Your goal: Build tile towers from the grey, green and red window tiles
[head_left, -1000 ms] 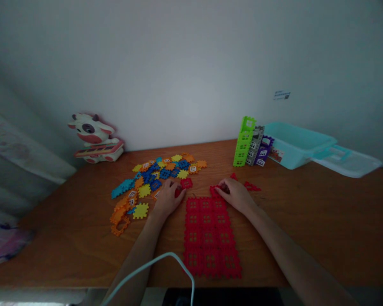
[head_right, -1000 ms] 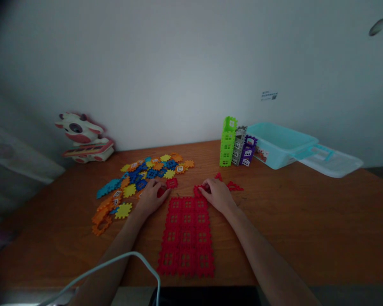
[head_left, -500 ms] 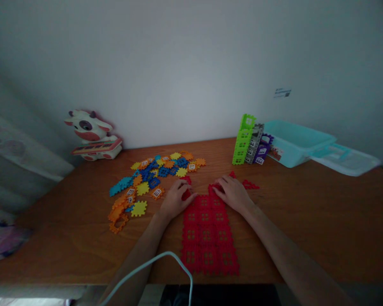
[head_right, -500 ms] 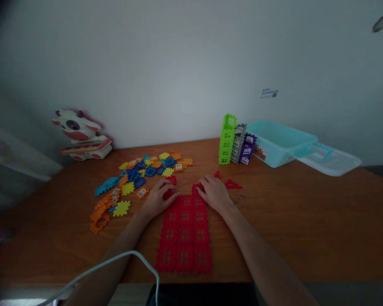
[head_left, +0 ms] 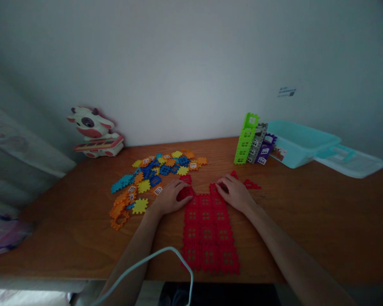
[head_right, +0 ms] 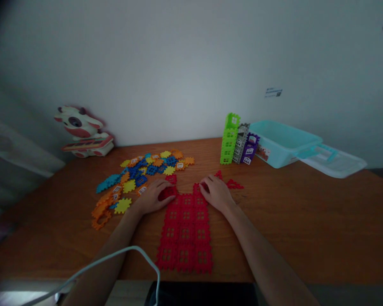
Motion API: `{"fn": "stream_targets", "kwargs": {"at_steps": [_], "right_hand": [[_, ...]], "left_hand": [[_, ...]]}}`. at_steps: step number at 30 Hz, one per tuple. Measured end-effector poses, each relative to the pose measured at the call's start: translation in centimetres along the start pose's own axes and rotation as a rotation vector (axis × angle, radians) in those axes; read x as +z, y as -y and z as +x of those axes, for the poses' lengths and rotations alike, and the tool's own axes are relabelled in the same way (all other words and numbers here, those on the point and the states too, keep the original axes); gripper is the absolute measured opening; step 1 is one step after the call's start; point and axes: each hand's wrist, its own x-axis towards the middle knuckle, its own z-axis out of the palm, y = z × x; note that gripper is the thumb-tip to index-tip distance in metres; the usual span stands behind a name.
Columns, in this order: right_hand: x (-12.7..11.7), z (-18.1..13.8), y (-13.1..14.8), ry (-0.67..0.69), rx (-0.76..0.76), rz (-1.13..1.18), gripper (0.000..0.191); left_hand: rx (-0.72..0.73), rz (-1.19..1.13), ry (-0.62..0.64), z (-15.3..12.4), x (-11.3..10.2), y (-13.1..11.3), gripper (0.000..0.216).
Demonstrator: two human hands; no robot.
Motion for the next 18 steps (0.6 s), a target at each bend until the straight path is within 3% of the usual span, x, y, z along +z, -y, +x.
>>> {"fn": "stream_targets", "kwargs": {"at_steps": [7, 13, 18], "right_hand": [[0.3, 0.0, -0.1, 0.027, -0.051, 0.031, 0.012], [0.3, 0.0, -0.2, 0.03, -0.06, 0.031, 0.012], [0.4, 0.0, -0.2, 0.038, -0.06, 0.028, 0.012]], "left_hand": [[0.092, -0.043, 0.017, 0.5, 1.3, -0.3, 0.033], [0.06, -0.044, -0.103, 0.7, 2.4, 0.1, 0.029], [0.042, -0.099, -0.093, 0.7, 2.6, 0.2, 0.022]]}}
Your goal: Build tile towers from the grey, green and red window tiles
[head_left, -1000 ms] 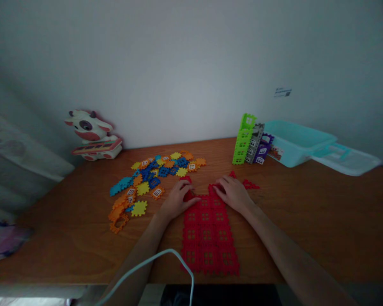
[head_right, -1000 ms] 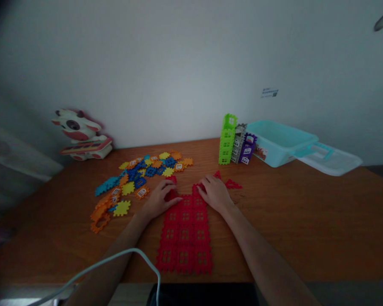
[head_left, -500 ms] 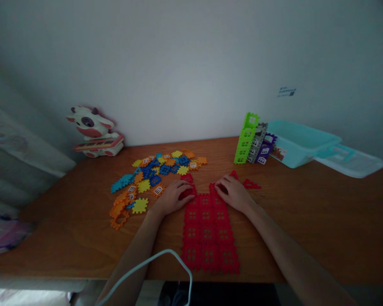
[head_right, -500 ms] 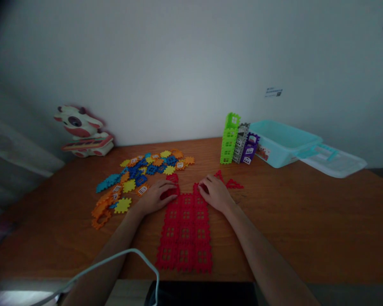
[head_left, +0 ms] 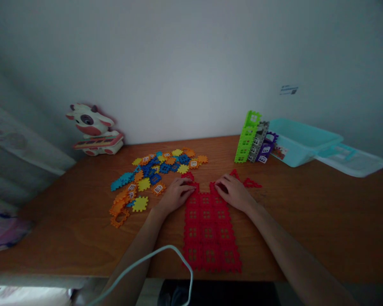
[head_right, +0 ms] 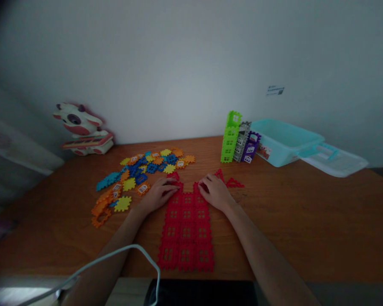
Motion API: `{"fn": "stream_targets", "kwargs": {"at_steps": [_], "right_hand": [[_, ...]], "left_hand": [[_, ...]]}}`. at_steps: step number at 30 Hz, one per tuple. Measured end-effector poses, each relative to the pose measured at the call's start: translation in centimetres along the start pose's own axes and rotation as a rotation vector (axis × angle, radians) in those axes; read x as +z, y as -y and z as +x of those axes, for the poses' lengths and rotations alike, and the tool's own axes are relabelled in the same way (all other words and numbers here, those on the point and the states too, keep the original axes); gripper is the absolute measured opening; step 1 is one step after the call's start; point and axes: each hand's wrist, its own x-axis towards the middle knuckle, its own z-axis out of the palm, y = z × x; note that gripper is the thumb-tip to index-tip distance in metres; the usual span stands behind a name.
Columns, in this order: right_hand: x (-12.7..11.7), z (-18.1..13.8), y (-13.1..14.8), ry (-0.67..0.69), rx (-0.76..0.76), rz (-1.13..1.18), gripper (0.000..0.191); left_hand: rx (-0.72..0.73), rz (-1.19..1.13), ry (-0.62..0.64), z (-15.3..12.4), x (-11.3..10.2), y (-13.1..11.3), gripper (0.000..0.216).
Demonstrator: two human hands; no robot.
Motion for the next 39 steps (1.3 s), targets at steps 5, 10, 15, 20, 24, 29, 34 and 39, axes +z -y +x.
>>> {"fn": "stream_targets", "kwargs": {"at_steps": [5, 10, 15, 20, 24, 29, 34, 39], "right_hand": [[0.2, 0.0, -0.1, 0.006, 0.0, -0.016, 0.013], [0.0, 0.1, 0.1, 0.016, 0.013, -0.007, 0.014], [-0.1, 0.1, 0.1, 0.013, 0.022, 0.02, 0.013], [0.0, 0.1, -0.1, 0.018, 0.039, 0.057, 0.01], [0.0, 0.1, -0.2, 0.023, 0.035, 0.083, 0.011], [-0.1, 0.0, -0.1, 0.026, 0.029, 0.085, 0.011], [-0.2, 0.0, 0.0, 0.03, 0.02, 0.076, 0.011], [-0.3, 0.0, 0.1, 0.036, -0.007, 0.104, 0.007]], "left_hand": [[-0.018, -0.018, 0.013, 0.1, -0.4, -0.6, 0.024], [-0.053, -0.002, 0.039, 0.2, -0.7, -1.2, 0.027], [-0.061, 0.011, 0.033, 0.2, -0.4, -1.3, 0.027], [-0.207, 0.171, -0.137, 0.1, -0.4, -0.5, 0.029], [-0.315, 0.325, -0.136, -0.4, -1.6, 0.4, 0.042], [-0.357, 0.383, -0.026, -0.7, -2.1, 1.1, 0.041], [-0.349, 0.352, -0.052, -0.4, -1.3, 0.9, 0.039], [-0.314, 0.3, -0.064, -0.2, -1.2, 0.7, 0.039]]}}
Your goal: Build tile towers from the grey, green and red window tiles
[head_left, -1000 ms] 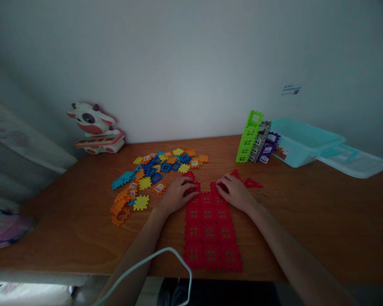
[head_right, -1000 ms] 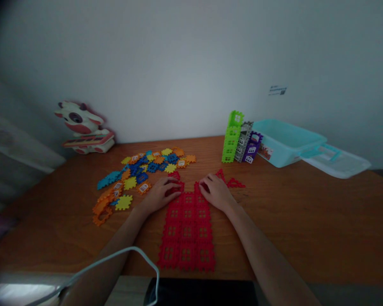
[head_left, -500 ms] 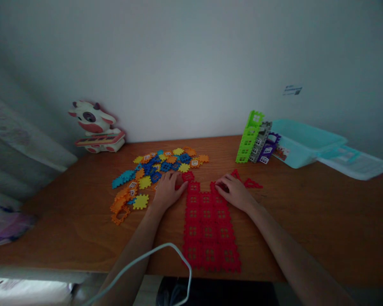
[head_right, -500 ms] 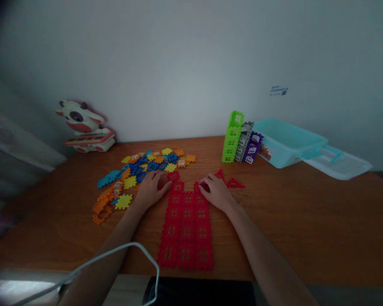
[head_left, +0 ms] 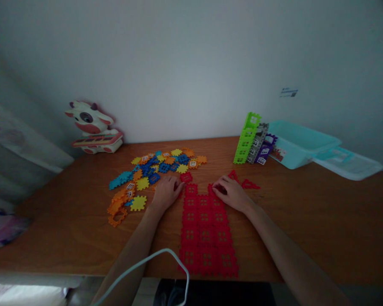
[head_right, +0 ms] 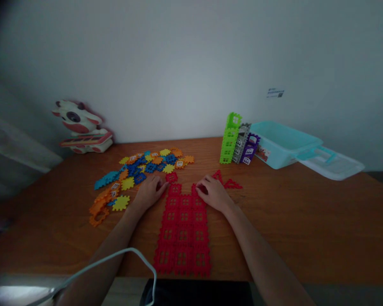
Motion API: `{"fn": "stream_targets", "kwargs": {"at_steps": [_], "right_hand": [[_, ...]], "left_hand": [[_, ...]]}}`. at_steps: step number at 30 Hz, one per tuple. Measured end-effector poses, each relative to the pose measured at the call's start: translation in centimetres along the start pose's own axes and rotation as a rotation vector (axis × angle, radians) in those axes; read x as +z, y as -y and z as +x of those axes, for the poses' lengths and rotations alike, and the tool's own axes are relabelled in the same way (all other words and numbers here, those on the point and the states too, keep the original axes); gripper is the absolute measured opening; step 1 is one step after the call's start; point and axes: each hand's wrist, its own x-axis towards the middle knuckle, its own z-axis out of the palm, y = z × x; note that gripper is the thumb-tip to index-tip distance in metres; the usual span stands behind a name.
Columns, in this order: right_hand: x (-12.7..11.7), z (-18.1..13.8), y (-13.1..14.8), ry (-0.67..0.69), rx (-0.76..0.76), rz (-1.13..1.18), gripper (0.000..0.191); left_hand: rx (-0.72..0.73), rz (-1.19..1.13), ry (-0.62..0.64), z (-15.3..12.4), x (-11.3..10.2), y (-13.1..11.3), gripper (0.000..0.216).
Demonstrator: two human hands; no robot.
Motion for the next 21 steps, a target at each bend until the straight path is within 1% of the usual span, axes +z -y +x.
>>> {"fn": "stream_targets", "kwargs": {"at_steps": [4, 9, 13, 15, 18, 21], "right_hand": [[-0.1, 0.0, 0.0, 0.035, -0.024, 0.079, 0.007], [-0.2, 0.0, 0.1, 0.054, -0.009, 0.13, 0.006], [-0.3, 0.0, 0.4, 0.067, 0.01, 0.127, 0.007], [-0.3, 0.1, 0.4, 0.066, 0.01, 0.116, 0.007], [-0.2, 0.1, 0.4, 0.053, 0.008, 0.096, 0.008], [0.0, 0.1, 0.3, 0.043, 0.009, 0.085, 0.009]], "left_hand": [[0.019, -0.006, -0.016, -0.1, 0.1, -0.4, 0.039], [0.036, 0.034, -0.049, -0.1, 0.0, -1.0, 0.045], [0.03, -0.043, -0.096, 0.2, -0.1, -1.1, 0.05], [0.004, -0.093, -0.081, 0.2, -0.1, -1.2, 0.049], [-0.09, -0.165, -0.021, -0.1, 0.1, -1.3, 0.044], [-0.145, -0.313, -0.03, -0.4, 0.2, -1.4, 0.041]]}}
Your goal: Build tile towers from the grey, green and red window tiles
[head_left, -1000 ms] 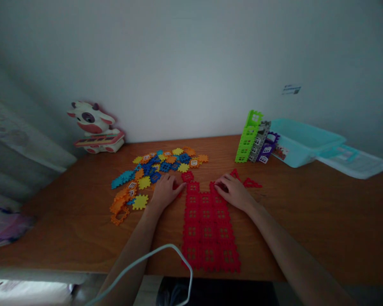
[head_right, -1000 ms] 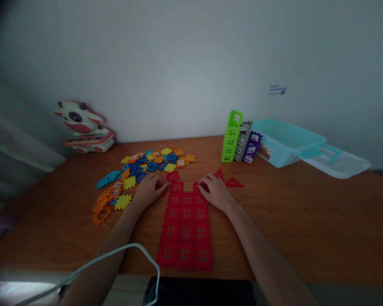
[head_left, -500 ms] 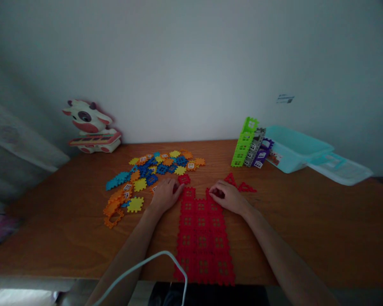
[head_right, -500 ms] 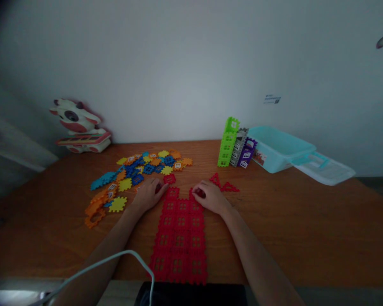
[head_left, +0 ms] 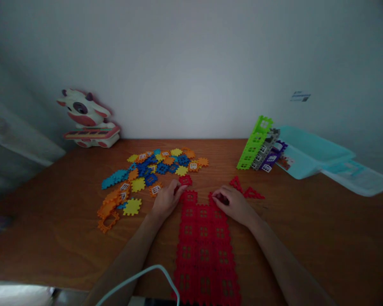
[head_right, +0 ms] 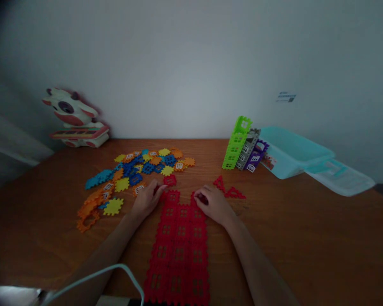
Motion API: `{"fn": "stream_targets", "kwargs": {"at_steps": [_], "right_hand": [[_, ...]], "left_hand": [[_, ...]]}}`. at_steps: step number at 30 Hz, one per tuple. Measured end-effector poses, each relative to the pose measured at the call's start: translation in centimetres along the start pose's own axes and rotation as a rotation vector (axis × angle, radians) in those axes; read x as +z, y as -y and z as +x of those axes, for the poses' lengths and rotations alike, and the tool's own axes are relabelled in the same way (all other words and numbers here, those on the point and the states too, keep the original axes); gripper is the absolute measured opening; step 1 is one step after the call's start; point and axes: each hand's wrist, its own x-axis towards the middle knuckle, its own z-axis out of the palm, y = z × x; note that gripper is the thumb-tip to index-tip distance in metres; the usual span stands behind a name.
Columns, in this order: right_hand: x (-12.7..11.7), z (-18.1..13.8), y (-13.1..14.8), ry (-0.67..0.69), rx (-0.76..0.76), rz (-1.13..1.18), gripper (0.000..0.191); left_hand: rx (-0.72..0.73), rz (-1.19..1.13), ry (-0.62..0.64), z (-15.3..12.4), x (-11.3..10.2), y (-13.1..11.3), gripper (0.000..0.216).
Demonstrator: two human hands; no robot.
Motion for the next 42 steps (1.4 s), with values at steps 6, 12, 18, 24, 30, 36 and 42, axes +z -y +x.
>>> {"fn": "stream_targets", "kwargs": {"at_steps": [6, 12, 18, 24, 30, 36, 42], "right_hand": [[0.1, 0.1, -0.2, 0.029, 0.02, -0.01, 0.011], [-0.1, 0.3, -0.2, 0.058, 0.068, 0.007, 0.013], [-0.1, 0.2, -0.1, 0.058, 0.047, -0.016, 0.015], [0.1, 0.2, 1.5, -0.024, -0.062, 0.064, 0.024], [1.7, 0.0, 2.6, -0.117, 0.009, 0.256, 0.025], [1.7, 0.3, 2.2, -0.196, 0.054, 0.36, 0.036], [1.7, 0.3, 1.9, -0.12, 0.098, 0.276, 0.018]], "left_hand": [[-0.141, -0.345, -0.18, 0.6, 0.8, -0.7, 0.036], [-0.186, -0.644, -0.065, 0.6, 2.3, -2.2, 0.032], [-0.151, -0.711, 0.054, -0.1, 2.5, -2.8, 0.029], [-0.077, -0.731, 0.038, -0.2, 2.4, -3.2, 0.023], [0.042, -0.706, 0.039, -0.5, 2.2, -3.8, 0.013], [0.228, -0.562, 0.111, -0.7, 2.1, -4.0, 0.015], [0.248, -0.375, 0.038, -0.6, 2.3, -3.6, 0.017]]}}
